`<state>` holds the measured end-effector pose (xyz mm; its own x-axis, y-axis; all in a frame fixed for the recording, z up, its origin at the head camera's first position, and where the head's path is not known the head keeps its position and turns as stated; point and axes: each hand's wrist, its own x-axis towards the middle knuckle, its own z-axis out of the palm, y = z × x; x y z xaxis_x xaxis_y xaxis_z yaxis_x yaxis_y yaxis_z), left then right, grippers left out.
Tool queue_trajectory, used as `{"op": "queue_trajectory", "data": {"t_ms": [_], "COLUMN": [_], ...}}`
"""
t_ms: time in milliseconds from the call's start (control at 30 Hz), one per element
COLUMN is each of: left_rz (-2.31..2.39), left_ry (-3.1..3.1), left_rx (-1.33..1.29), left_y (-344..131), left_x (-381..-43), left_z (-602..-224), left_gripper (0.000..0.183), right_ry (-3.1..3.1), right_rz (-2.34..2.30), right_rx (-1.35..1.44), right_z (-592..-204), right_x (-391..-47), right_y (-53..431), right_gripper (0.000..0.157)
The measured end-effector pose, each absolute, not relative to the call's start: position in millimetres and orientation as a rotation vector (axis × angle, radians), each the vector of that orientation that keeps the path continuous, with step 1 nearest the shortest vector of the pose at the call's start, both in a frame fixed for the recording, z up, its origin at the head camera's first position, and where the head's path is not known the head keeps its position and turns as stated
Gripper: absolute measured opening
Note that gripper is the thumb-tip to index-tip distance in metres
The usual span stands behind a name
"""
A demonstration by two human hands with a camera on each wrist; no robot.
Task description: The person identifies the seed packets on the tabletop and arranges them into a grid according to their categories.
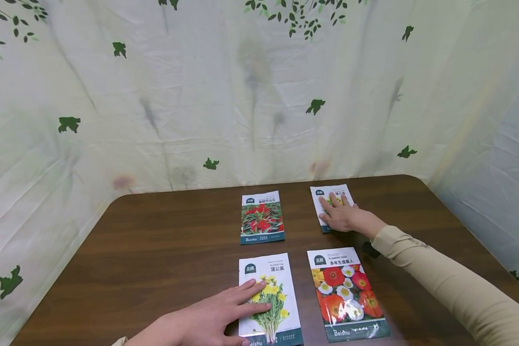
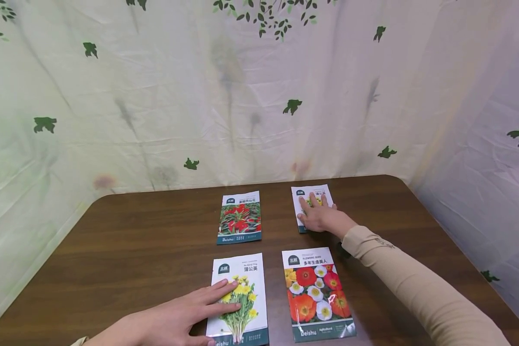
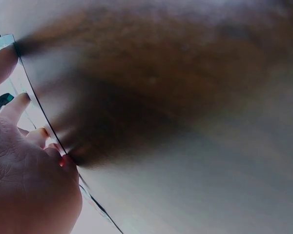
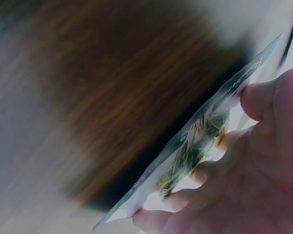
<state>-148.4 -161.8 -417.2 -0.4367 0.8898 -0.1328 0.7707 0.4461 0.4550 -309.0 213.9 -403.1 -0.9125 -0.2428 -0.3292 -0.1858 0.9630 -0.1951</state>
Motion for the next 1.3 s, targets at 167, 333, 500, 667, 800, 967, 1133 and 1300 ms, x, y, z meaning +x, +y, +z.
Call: {"op": "queue_trajectory", "data": {"t_ms": [167,333,500,667,800,967,1133,1300], "left_rz": [0.485,0.480,0.470,0.469,0.471,0.468,0.488,0.503], "left_ry": [2.339,2.347,2.353,2.348,2.346,2.348,2.334,2.327], "left_rx": [1.404,1.433,1.444,1.435,1.431,1.423,1.394,1.381], "left_y": [-162,-162,-162,-162,-162,-162,-161,-161], "left_x": [-148,-148,-149,-149,-149,-149,-149,-149], "left_z": [-418,-419,-419,-418,-418,-418,-417,-416], "left_gripper": [0.060,0.060,0.060,0.060,0.060,0.060,0.059,0.060], "right_ry": [2.750,2.757,2.761,2.759,2.761,2.764,2.761,2.756], "right_rz": [-0.232,-0.230,-0.208,-0.195,-0.195,-0.217,-0.227,-0.228], "right_rx": [-0.299,-0.303,-0.306,-0.296,-0.292,-0.298,-0.326,-0.312], "right_z": [-403,-403,-402,-403,-402,-401,-403,-403], "right_x": [-307,-307,-307,-307,-305,-304,-303,-302], "right_y": [209,206,202,198,195,192,189,184], "right_gripper": [0.065,0.064,0.065,0.065,0.065,0.063,0.062,0.062]}}
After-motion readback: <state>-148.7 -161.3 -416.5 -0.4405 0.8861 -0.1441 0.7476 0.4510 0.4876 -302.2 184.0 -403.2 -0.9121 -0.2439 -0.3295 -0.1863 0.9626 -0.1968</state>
